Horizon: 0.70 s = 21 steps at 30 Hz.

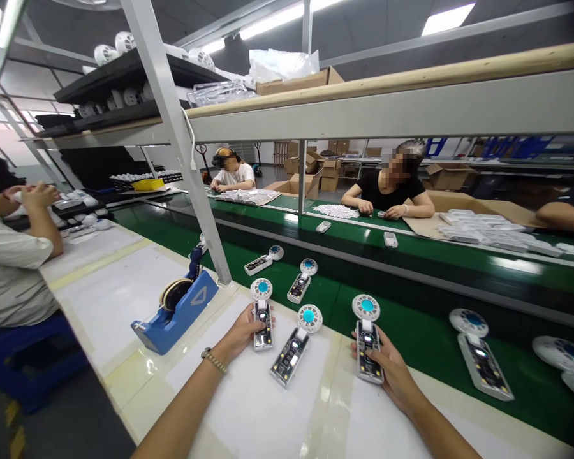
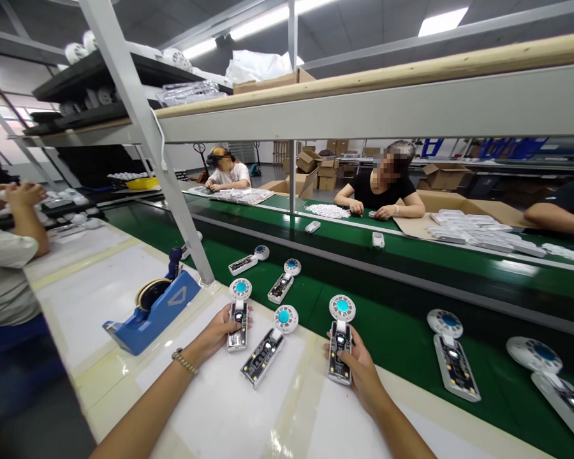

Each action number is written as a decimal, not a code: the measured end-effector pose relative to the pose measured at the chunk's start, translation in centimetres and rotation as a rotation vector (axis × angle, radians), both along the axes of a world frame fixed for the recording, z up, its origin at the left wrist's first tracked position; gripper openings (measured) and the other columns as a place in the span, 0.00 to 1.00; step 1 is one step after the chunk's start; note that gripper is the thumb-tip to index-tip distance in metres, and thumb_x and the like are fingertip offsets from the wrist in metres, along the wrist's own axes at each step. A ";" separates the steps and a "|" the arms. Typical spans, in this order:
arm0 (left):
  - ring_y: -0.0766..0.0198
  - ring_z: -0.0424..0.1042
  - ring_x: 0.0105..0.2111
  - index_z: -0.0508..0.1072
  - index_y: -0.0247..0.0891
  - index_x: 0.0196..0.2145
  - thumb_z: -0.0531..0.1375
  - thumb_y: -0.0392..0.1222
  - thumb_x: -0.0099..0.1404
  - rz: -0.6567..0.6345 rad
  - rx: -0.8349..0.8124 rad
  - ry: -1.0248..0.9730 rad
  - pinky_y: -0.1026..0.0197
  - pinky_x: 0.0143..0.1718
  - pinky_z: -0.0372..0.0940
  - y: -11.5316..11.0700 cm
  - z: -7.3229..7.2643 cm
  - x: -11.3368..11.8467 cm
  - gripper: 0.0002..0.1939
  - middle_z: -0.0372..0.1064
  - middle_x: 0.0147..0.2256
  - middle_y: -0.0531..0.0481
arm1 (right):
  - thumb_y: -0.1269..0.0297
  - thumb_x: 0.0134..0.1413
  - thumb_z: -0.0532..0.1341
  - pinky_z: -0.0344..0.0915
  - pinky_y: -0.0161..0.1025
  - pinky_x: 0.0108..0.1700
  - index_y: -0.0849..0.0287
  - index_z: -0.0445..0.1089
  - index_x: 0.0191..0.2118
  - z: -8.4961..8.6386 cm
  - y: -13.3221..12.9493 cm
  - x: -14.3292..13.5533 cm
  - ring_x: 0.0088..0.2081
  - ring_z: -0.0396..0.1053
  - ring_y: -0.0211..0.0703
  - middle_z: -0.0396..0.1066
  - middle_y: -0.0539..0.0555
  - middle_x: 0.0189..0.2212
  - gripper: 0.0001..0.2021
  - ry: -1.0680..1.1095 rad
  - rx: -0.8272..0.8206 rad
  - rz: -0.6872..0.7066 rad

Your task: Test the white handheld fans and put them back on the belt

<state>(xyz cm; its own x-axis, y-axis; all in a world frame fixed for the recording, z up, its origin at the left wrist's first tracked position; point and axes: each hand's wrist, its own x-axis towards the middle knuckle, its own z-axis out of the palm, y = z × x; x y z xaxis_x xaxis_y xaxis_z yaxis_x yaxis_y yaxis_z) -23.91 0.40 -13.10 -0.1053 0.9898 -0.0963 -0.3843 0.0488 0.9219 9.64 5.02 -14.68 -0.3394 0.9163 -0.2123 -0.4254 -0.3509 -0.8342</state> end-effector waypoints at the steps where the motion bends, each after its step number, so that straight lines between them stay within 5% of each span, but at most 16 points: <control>1: 0.54 0.71 0.41 0.63 0.36 0.42 0.65 0.28 0.45 -0.003 -0.008 0.000 0.51 0.43 0.65 0.0 0.1 0.0 0.26 0.65 0.46 0.42 | 0.65 0.38 0.68 0.64 0.49 0.48 0.52 0.48 0.60 0.1 0.0 0.0 0.44 0.70 0.52 0.69 0.58 0.47 0.42 0.001 -0.002 0.009; 21: 0.55 0.70 0.41 0.63 0.37 0.42 0.65 0.28 0.46 -0.019 -0.011 0.011 0.50 0.45 0.64 -0.2 0.5 0.2 0.25 0.64 0.46 0.44 | 0.67 0.38 0.67 0.62 0.53 0.50 0.54 0.51 0.58 0.5 -0.1 0.0 0.44 0.71 0.54 0.71 0.58 0.44 0.39 0.004 -0.008 -0.013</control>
<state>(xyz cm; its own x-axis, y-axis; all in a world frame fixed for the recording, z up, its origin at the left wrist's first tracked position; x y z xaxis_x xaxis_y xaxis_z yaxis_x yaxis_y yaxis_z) -23.69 0.19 -12.63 -0.0874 0.9905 -0.1062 -0.3727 0.0664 0.9256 9.62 4.93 -14.14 -0.3282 0.9190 -0.2183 -0.4337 -0.3519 -0.8295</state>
